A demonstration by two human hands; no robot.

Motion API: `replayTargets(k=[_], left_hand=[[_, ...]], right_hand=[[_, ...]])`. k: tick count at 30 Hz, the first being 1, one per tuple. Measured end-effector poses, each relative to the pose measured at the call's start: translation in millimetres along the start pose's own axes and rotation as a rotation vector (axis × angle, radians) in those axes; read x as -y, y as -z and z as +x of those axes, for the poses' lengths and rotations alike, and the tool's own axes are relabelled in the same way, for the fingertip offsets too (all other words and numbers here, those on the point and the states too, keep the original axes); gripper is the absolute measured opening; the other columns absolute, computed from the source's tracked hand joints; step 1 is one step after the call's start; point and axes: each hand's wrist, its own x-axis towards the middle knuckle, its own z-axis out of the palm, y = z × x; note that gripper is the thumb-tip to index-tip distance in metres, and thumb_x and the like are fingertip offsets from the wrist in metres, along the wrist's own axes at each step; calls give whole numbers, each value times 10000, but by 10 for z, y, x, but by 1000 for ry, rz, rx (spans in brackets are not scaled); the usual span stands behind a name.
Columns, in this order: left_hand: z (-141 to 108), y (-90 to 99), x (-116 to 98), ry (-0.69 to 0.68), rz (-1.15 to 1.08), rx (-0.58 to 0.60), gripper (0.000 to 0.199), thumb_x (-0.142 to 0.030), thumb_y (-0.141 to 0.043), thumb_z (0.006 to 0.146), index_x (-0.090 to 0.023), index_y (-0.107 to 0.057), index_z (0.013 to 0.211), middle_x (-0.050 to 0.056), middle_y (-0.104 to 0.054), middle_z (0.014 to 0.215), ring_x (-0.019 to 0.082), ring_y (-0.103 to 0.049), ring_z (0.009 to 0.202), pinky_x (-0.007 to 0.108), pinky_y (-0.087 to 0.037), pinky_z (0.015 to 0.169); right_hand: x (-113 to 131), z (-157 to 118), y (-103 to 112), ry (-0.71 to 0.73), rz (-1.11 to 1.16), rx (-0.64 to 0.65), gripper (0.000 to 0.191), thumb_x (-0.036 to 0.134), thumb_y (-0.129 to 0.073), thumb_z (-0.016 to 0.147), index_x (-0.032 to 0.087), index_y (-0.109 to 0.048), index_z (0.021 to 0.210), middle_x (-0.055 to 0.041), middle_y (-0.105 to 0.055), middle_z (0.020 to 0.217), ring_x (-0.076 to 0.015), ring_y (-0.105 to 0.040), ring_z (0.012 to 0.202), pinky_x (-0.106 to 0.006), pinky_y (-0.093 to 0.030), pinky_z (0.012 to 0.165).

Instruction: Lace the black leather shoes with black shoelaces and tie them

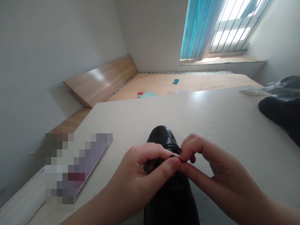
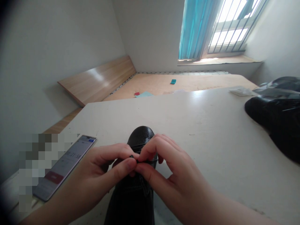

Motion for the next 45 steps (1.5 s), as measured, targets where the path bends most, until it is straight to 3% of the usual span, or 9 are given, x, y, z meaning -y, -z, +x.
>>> replayTargets(k=[9, 14, 23, 30, 45], left_hand=[[-21, 6, -19, -21, 37, -16, 238, -346, -608, 859, -190, -750, 748, 3, -671, 674, 139, -561, 649, 248, -417, 594], [-12, 7, -14, -36, 55, -3, 236, -334, -603, 865, -189, -741, 741, 5, -675, 692, 145, -593, 672, 255, -436, 628], [-15, 3, -11, -50, 68, -10, 228, -307, -605, 868, -183, -720, 716, -4, -684, 687, 134, -592, 658, 248, -437, 620], [-14, 8, -23, -83, 42, 14, 216, -256, -603, 882, -199, -757, 741, -23, -715, 691, 108, -595, 643, 213, -443, 613], [-15, 19, -31, -91, 80, -12, 198, -269, -619, 849, -205, -792, 777, -10, -710, 674, 120, -578, 623, 222, -425, 581]], right_hand=[[-11, -14, -6, 9, -79, -27, 180, 126, -621, 896, 251, -537, 797, 40, -535, 744, -124, -529, 684, -224, -469, 602], [5, -21, -9, -11, -58, -6, 170, 116, -599, 909, 284, -571, 914, 52, -571, 805, -111, -549, 710, -201, -480, 609], [7, -18, -14, 25, -77, -10, 162, 109, -578, 917, 267, -554, 890, 32, -564, 800, -124, -553, 729, -217, -485, 632], [28, -12, -19, 10, -66, 25, 205, 77, -494, 919, 251, -481, 810, 38, -520, 731, -112, -523, 639, -201, -459, 552], [1, -14, -37, 106, -134, 37, 198, 67, -443, 941, 250, -438, 866, 39, -491, 770, -105, -521, 696, -185, -462, 601]])
